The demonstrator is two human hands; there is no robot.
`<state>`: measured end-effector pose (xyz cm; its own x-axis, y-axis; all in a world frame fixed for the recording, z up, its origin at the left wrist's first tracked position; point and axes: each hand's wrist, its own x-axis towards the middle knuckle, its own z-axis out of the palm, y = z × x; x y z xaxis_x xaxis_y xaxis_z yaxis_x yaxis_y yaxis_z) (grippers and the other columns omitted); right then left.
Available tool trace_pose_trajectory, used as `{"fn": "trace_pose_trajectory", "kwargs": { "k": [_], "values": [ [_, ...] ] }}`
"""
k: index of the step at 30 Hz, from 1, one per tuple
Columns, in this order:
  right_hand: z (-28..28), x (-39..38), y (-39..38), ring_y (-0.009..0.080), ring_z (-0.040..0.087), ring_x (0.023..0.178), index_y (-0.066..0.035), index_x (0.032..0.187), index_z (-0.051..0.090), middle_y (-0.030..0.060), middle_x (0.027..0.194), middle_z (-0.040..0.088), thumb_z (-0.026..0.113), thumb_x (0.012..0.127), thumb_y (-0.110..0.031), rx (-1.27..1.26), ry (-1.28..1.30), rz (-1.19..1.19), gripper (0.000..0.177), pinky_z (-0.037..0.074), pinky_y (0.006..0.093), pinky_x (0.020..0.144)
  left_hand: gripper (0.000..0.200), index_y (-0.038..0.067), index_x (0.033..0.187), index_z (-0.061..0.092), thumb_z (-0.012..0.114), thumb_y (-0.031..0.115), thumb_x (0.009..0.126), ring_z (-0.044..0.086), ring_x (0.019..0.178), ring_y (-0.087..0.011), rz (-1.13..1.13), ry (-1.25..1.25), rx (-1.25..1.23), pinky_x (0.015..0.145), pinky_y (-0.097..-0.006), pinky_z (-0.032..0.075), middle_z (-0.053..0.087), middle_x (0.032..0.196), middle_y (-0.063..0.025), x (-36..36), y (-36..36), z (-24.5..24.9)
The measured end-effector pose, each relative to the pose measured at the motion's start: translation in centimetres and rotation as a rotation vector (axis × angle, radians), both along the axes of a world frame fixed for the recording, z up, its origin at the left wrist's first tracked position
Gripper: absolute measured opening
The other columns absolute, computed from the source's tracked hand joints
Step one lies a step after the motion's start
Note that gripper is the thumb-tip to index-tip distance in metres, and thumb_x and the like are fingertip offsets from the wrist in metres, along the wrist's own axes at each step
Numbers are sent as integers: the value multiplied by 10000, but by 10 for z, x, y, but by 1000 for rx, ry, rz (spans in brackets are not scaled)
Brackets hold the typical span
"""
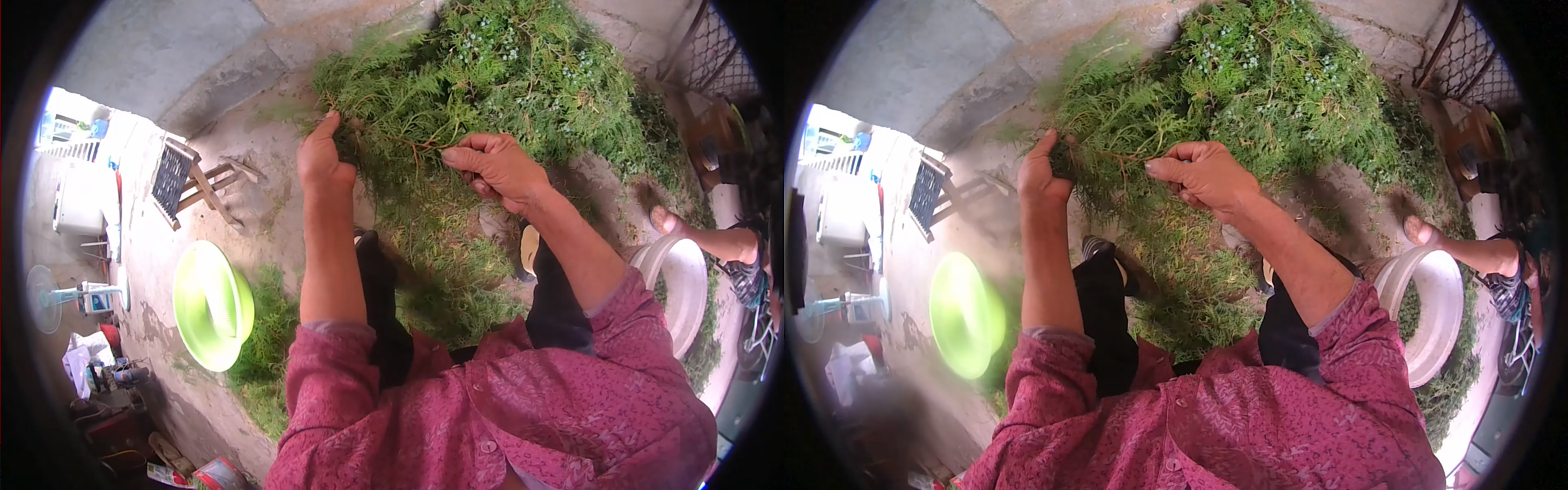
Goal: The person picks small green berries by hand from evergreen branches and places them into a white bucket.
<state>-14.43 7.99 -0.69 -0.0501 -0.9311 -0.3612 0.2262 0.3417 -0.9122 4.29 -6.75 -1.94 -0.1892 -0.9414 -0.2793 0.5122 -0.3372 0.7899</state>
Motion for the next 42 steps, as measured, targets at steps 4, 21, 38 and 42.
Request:
{"fn": "trace_pose_trajectory", "kwargs": {
  "k": [4, 21, 38, 42],
  "values": [
    [5, 4, 3, 38, 405, 423, -15, 795, 601, 5, 583, 516, 723, 691, -250, 55, -133, -100, 285, 291, 168, 379, 140, 1, 922, 514, 564, 66, 809, 564, 664, -230, 112, 48, 22, 542, -336, 485, 558, 814, -106, -6, 2, 4],
    [32, 5, 20, 36, 415, 455, -13, 683, 614, -31, 532, 479, 679, 723, -213, -147, 348, 56, 213, 336, 212, 409, 128, 0, 872, 534, 603, 17, 765, 572, 628, -213, 144, 134, 28, 499, -304, 450, 577, 798, -84, -23, 9, 4],
    [55, 8, 42, 70, 471, 436, -30, 738, 583, 34, 607, 552, 592, 768, -152, -13, 42, 158, 126, 335, 196, 361, 100, 9, 883, 510, 542, 88, 830, 524, 633, -191, 336, 186, 131, 512, -286, 425, 548, 816, -100, 19, -23, -9],
    [33, 5, 27, 129, 573, 516, -21, 915, 510, 133, 845, 599, 549, 799, -122, -44, -558, 197, 159, 358, 179, 350, 99, 39, 929, 482, 495, 112, 863, 491, 663, -181, 296, 141, 174, 553, -367, 429, 538, 820, -93, 18, -11, 3]
  ]
}}
